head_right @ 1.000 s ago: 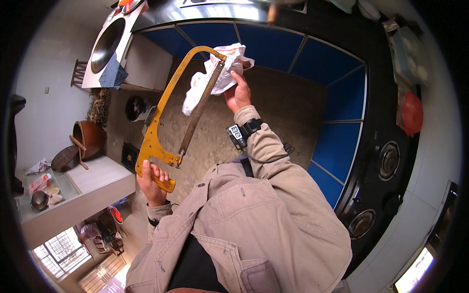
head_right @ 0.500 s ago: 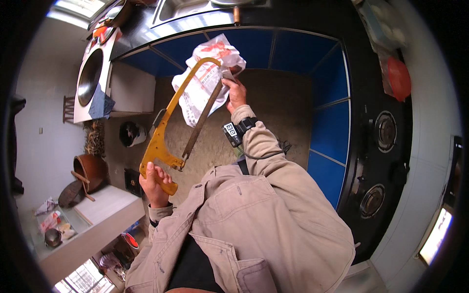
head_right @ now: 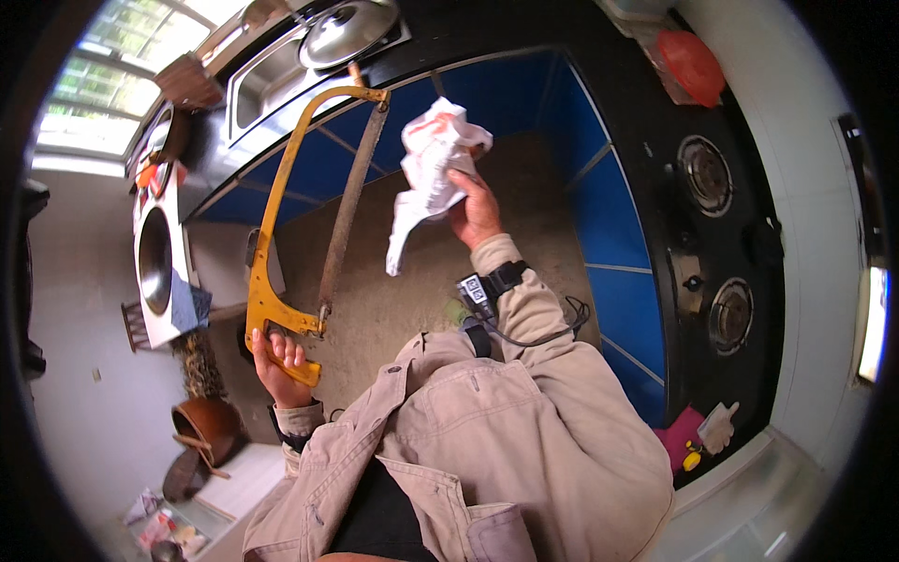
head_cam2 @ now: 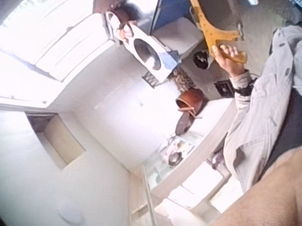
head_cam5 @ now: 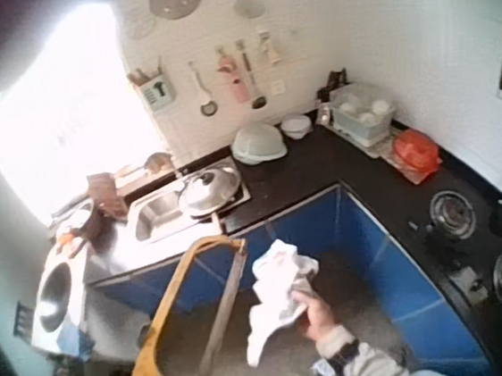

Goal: The person uses a yellow hand saw to cut a wooden frame above a kitchen counter. They repeatedly saw along the edge, pause to inspect the cut, and then continue sawing. After finishing, they wipe the saw blade with a cloth and place the saw on the counter.

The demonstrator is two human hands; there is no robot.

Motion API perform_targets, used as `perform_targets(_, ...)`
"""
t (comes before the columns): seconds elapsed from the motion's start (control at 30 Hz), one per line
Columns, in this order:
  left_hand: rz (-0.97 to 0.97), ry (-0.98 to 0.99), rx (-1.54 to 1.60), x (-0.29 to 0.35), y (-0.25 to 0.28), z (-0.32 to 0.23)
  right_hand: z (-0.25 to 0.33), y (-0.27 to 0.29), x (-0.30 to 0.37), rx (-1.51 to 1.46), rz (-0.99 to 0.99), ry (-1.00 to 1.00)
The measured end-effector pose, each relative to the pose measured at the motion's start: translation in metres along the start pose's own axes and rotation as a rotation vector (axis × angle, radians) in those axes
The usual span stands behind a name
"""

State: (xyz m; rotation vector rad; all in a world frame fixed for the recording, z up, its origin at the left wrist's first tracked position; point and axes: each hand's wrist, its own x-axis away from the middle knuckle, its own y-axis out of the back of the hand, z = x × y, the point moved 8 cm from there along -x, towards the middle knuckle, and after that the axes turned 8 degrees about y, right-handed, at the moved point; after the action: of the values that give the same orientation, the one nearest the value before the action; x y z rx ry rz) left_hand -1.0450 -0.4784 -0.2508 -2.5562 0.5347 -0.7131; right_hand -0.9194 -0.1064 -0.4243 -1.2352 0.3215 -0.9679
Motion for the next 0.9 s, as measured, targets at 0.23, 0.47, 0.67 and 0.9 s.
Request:
perform_targets(0.23, 0.082, 0.082, -0.305, -0.023, -0.084, 0.041, 0.051, -0.032, -0.038, 0.108, -0.024, 0.185)
perform_targets(0.47, 0.046, 0.084, -0.480, -0.054, -0.141, 0.079, 0.138, 0.113, -0.072, 0.018, -0.300, 0.311)
perform_targets(0.67, 0.029, 0.012, -0.499, -0.092, -0.187, 0.059, 0.217, 0.195, -0.026, 0.232, -0.402, 0.469)
perform_targets(0.9, 0.226, 0.033, -0.513, -0.149, -0.270, 0.107, 0.259, 0.172, -0.001, 0.304, -0.406, 0.430)
